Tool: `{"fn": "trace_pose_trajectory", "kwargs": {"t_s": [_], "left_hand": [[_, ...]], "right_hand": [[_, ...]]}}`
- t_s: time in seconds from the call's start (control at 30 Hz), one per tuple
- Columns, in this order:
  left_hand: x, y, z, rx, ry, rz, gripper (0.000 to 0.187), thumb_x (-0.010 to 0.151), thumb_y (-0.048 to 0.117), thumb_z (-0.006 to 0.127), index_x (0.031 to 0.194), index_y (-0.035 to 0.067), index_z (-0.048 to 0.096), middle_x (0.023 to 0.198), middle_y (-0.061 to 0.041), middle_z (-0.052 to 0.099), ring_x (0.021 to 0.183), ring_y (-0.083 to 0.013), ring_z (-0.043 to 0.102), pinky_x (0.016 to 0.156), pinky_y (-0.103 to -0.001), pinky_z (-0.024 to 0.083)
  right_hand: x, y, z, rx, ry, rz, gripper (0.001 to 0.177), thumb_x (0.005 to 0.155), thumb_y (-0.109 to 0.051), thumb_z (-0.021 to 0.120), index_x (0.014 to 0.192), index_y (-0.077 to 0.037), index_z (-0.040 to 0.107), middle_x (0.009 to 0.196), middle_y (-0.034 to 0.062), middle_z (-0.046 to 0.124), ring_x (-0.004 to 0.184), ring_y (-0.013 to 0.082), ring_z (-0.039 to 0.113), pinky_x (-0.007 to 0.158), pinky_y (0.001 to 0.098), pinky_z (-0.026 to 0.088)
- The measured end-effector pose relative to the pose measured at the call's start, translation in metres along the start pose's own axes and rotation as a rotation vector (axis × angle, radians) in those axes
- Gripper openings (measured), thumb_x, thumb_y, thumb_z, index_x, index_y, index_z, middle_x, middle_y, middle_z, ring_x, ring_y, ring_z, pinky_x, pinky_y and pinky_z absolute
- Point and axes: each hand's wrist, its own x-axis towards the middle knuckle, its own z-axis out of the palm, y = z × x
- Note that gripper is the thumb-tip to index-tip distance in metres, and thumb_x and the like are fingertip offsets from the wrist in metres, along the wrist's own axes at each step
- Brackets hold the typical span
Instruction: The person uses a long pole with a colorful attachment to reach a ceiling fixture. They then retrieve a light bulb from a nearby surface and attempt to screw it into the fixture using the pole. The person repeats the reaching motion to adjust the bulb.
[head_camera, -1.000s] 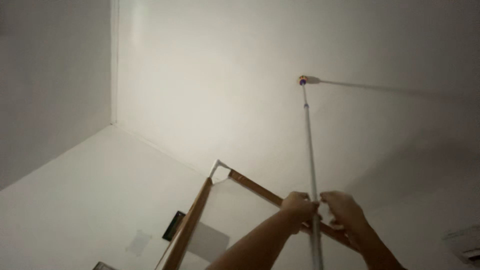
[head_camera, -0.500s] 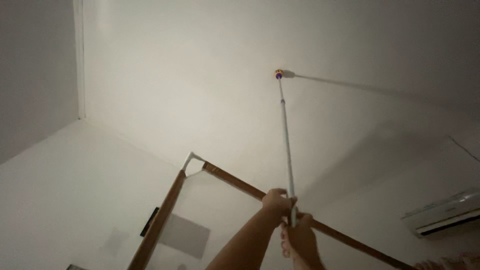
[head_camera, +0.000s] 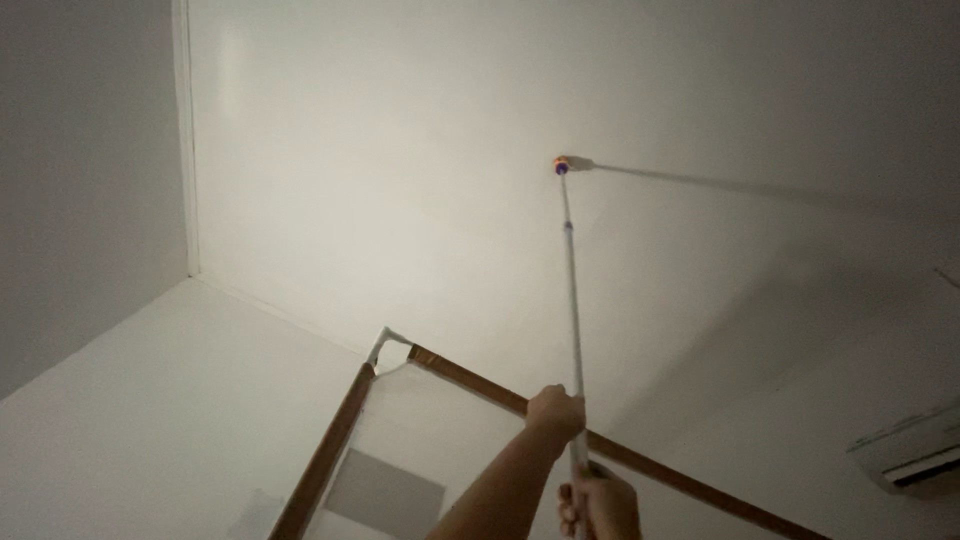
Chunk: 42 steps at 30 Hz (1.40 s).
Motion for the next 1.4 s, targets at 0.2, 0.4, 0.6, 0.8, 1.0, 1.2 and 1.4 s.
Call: {"fn": "trace_pose_trajectory", "kwargs": {"t_s": [0.2, 0.4, 0.6, 0.8, 1.0, 1.2, 1.4], "left_hand": [[0.008, -0.001, 0.010, 0.051, -0.049, -0.004, 0.037, 0.105, 0.030, 0.054, 0.125, 0.000, 0.059, 0.115, -0.017, 0.069, 0.093, -0.0239, 0.074, 0.076, -0.035, 0.065], [0.040, -0.018, 0.009, 0.358, 0.002, 0.206, 0.039, 0.106, 0.032, 0.055, 0.114, -0.006, 0.065, 0.105, -0.020, 0.072, 0.087, -0.0281, 0.071, 0.076, -0.037, 0.060], [0.045, -0.020, -0.001, 0.629, 0.097, 0.391, 0.030, 0.103, 0.029, 0.055, 0.113, 0.003, 0.066, 0.106, -0.019, 0.067, 0.087, -0.0282, 0.070, 0.076, -0.042, 0.062], [0.004, 0.006, -0.033, 0.158, -0.002, 0.059, 0.034, 0.107, 0.032, 0.053, 0.118, 0.001, 0.061, 0.105, -0.015, 0.069, 0.084, -0.0220, 0.072, 0.073, -0.035, 0.064], [0.012, -0.012, -0.025, 0.118, -0.013, 0.052, 0.034, 0.105, 0.030, 0.055, 0.120, 0.000, 0.062, 0.110, -0.017, 0.070, 0.089, -0.0213, 0.072, 0.074, -0.036, 0.063], [0.034, -0.046, -0.017, 0.128, 0.051, 0.124, 0.041, 0.103, 0.027, 0.061, 0.134, 0.001, 0.054, 0.126, -0.020, 0.063, 0.099, -0.0258, 0.070, 0.081, -0.036, 0.061], [0.010, -0.032, -0.039, 0.154, -0.025, 0.047, 0.038, 0.103, 0.029, 0.061, 0.124, -0.002, 0.060, 0.118, -0.021, 0.071, 0.098, -0.0254, 0.074, 0.080, -0.036, 0.064]], "right_hand": [[0.002, -0.008, -0.009, -0.024, -0.019, -0.014, 0.038, 0.103, -0.018, 0.052, 0.139, -0.012, 0.042, 0.077, 0.0125, 0.051, 0.047, 0.0189, 0.038, 0.042, 0.0366, 0.028], [-0.032, -0.021, 0.016, -0.032, -0.034, -0.086, 0.044, 0.093, -0.009, 0.069, 0.134, -0.009, 0.053, 0.075, 0.0108, 0.056, 0.052, 0.0175, 0.050, 0.045, 0.0349, 0.039], [-0.024, -0.022, 0.030, 0.099, -0.108, -0.054, 0.034, 0.097, -0.011, 0.062, 0.131, -0.002, 0.060, 0.074, 0.0155, 0.058, 0.051, 0.0210, 0.050, 0.044, 0.0375, 0.039], [-0.001, -0.015, 0.015, 0.059, -0.087, -0.047, 0.035, 0.100, -0.022, 0.057, 0.130, -0.004, 0.061, 0.075, 0.0157, 0.061, 0.050, 0.0197, 0.049, 0.041, 0.0361, 0.038], [0.000, -0.013, 0.013, -0.045, -0.057, -0.109, 0.039, 0.100, -0.024, 0.069, 0.128, 0.001, 0.059, 0.077, 0.0126, 0.056, 0.051, 0.0175, 0.048, 0.041, 0.0339, 0.038], [0.011, -0.009, 0.014, 0.079, -0.199, -0.059, 0.037, 0.100, -0.026, 0.058, 0.128, -0.002, 0.059, 0.081, 0.0192, 0.063, 0.051, 0.0199, 0.047, 0.041, 0.0362, 0.038], [-0.007, -0.008, 0.011, 0.067, -0.183, -0.102, 0.043, 0.103, -0.031, 0.050, 0.132, -0.002, 0.060, 0.081, 0.0139, 0.062, 0.057, 0.0191, 0.053, 0.045, 0.0336, 0.041]]}}
